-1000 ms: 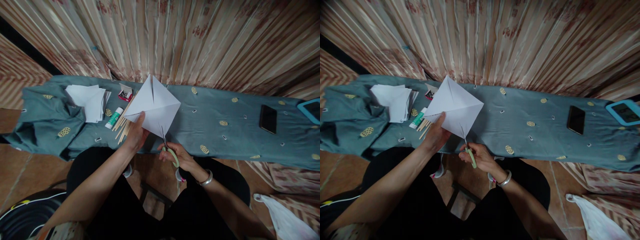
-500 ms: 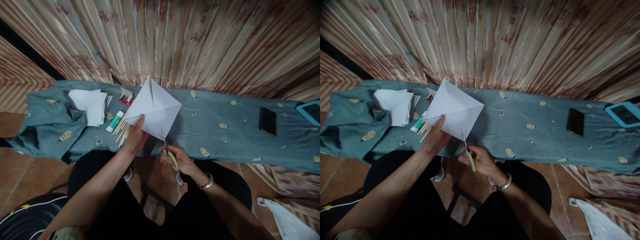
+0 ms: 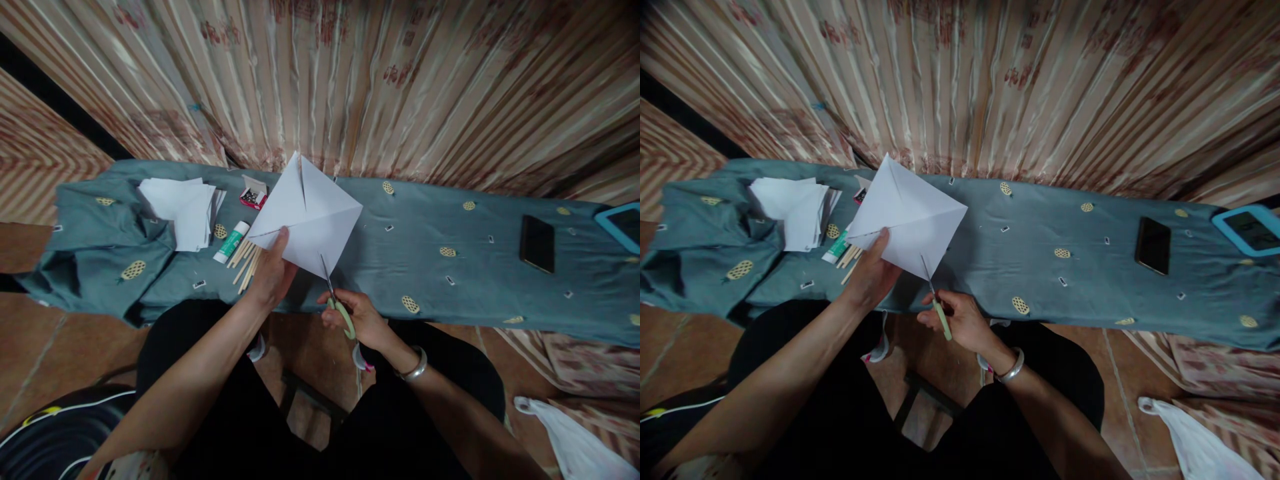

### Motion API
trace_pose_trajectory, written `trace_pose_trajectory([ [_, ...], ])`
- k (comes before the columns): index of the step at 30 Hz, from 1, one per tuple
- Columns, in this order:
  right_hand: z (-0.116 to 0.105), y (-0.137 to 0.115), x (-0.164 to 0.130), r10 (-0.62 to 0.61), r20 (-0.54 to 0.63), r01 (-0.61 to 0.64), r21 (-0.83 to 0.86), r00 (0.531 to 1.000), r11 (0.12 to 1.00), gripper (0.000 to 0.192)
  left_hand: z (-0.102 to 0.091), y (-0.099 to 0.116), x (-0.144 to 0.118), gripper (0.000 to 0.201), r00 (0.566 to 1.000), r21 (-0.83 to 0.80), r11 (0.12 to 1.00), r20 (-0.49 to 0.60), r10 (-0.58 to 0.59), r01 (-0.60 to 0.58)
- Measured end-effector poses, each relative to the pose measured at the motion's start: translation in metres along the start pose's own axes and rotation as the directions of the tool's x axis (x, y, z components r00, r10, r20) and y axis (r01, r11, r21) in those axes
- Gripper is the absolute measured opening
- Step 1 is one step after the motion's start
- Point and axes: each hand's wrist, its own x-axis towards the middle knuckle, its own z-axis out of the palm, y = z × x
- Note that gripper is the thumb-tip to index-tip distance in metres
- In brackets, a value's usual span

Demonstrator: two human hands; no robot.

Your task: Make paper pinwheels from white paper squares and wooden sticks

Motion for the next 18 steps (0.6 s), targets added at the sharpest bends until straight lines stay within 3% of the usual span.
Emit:
trace_pose_trajectory([
  [10, 0.0046, -0.0063, 0.0028, 0.108, -0.038, -0.1, 0.172, 0.993, 0.98, 0.043, 0.0013, 0.0019, -0.001, 0.035, 1.0, 0.001, 1.0, -0.005, -0.011, 0.011],
  [18, 0.005, -0.0067, 0.0032, 0.129, -0.038, -0.12, 0.193, 0.991, 0.974, 0.04, -0.0008, 0.0011, -0.0001, 0.033, 1.0, 0.01, 1.0, 0.002, -0.008, 0.008],
])
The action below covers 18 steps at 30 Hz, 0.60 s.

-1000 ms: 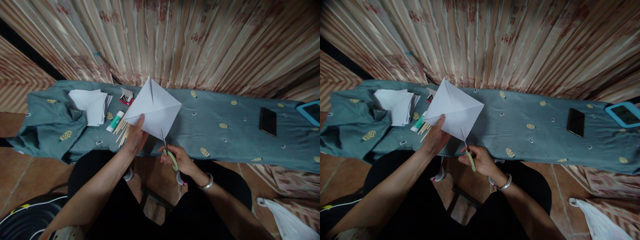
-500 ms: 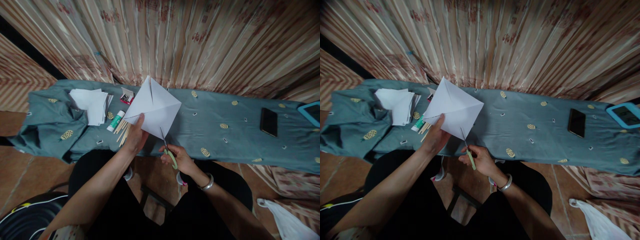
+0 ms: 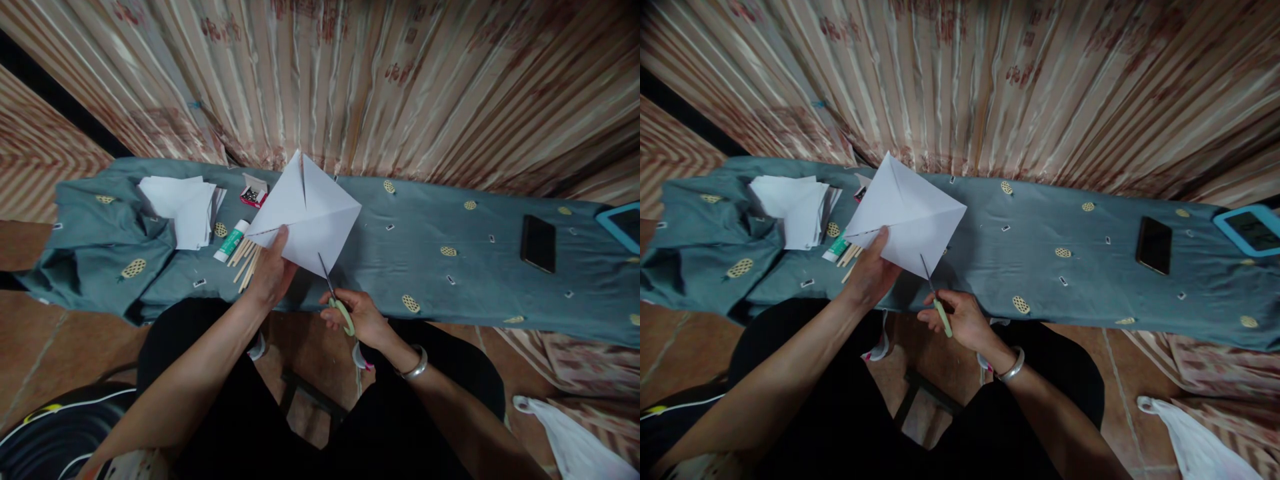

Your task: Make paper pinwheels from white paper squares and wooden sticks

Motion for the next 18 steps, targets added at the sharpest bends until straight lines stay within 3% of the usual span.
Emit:
trace_pose_trajectory([
  [8, 0.001, -0.0018, -0.0004, 0.004, -0.006, -0.004, -0.006, 1.0, 1.0, 0.041, 0.0007, -0.001, -0.0006, 0.038, 0.999, 0.005, 0.999, 0.03, 0.041, -0.041],
  [15, -0.0002, 0.0019, 0.0001, -0.023, -0.004, 0.023, -0.007, 1.0, 1.0, 0.041, 0.0025, -0.0015, -0.0019, 0.065, 0.997, 0.068, 0.996, 0.053, 0.053, -0.056],
  [18, -0.0019, 0.0037, -0.0002, -0.035, -0.004, 0.035, -0.036, 0.999, 0.999, 0.04, 0.0025, -0.0027, -0.0037, 0.061, 0.998, 0.09, 0.995, 0.048, 0.041, -0.045],
])
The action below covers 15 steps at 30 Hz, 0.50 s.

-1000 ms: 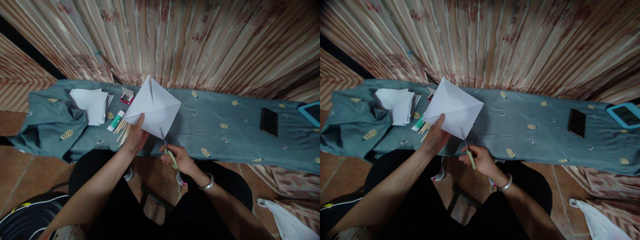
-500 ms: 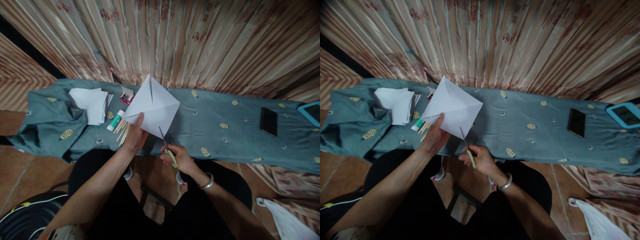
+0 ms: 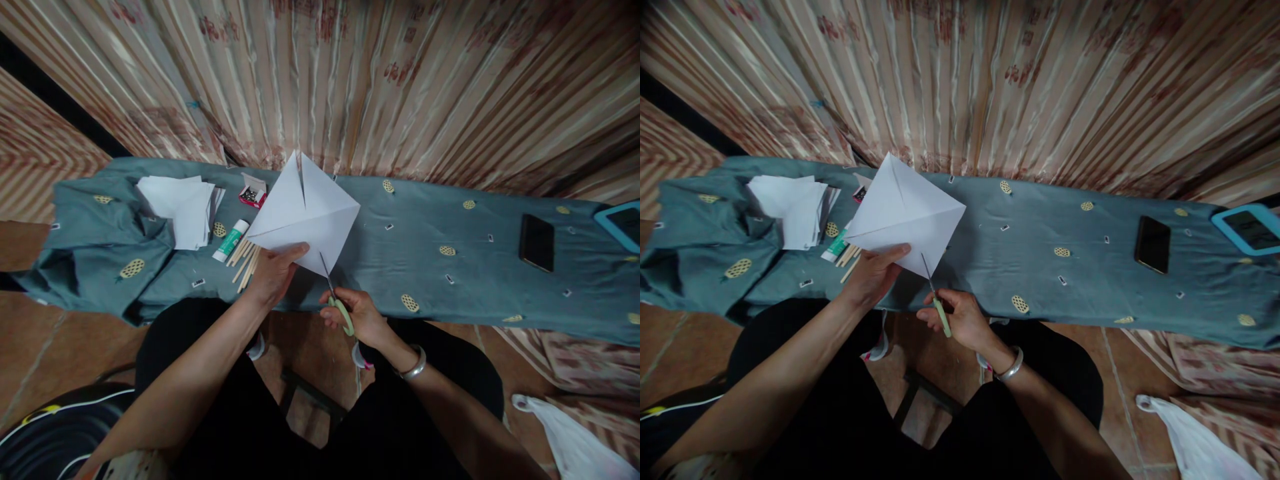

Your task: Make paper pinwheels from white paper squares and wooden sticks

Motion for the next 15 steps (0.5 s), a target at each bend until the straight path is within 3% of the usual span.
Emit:
trace_pose_trajectory([
  [6, -0.005, 0.001, 0.0, -0.051, 0.011, 0.051, -0.074, 0.999, 0.996, 0.041, 0.0, -0.004, -0.007, 0.031, 0.997, 0.074, 0.995, 0.03, -0.071, 0.069],
  [15, -0.007, 0.0, -0.001, -0.113, 0.012, 0.114, -0.116, 0.993, 0.987, 0.039, -0.001, -0.011, -0.013, 0.023, 0.992, 0.153, 0.981, 0.02, -0.121, 0.116],
])
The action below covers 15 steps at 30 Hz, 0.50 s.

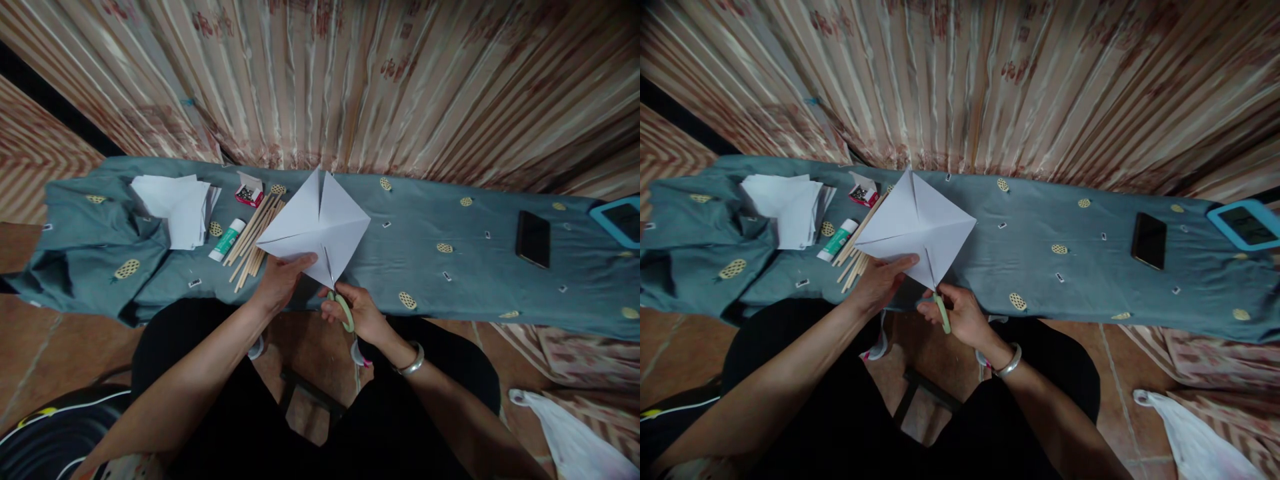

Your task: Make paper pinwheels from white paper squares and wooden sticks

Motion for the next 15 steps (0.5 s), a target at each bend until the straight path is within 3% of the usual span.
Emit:
trace_pose_trajectory([
  [15, 0.0034, 0.0007, 0.0031, 0.028, -0.052, -0.026, 0.036, 0.998, 0.999, 0.038, 0.0018, 0.0006, 0.0021, 0.029, 0.999, -0.055, 0.998, 0.023, 0.034, -0.033],
])
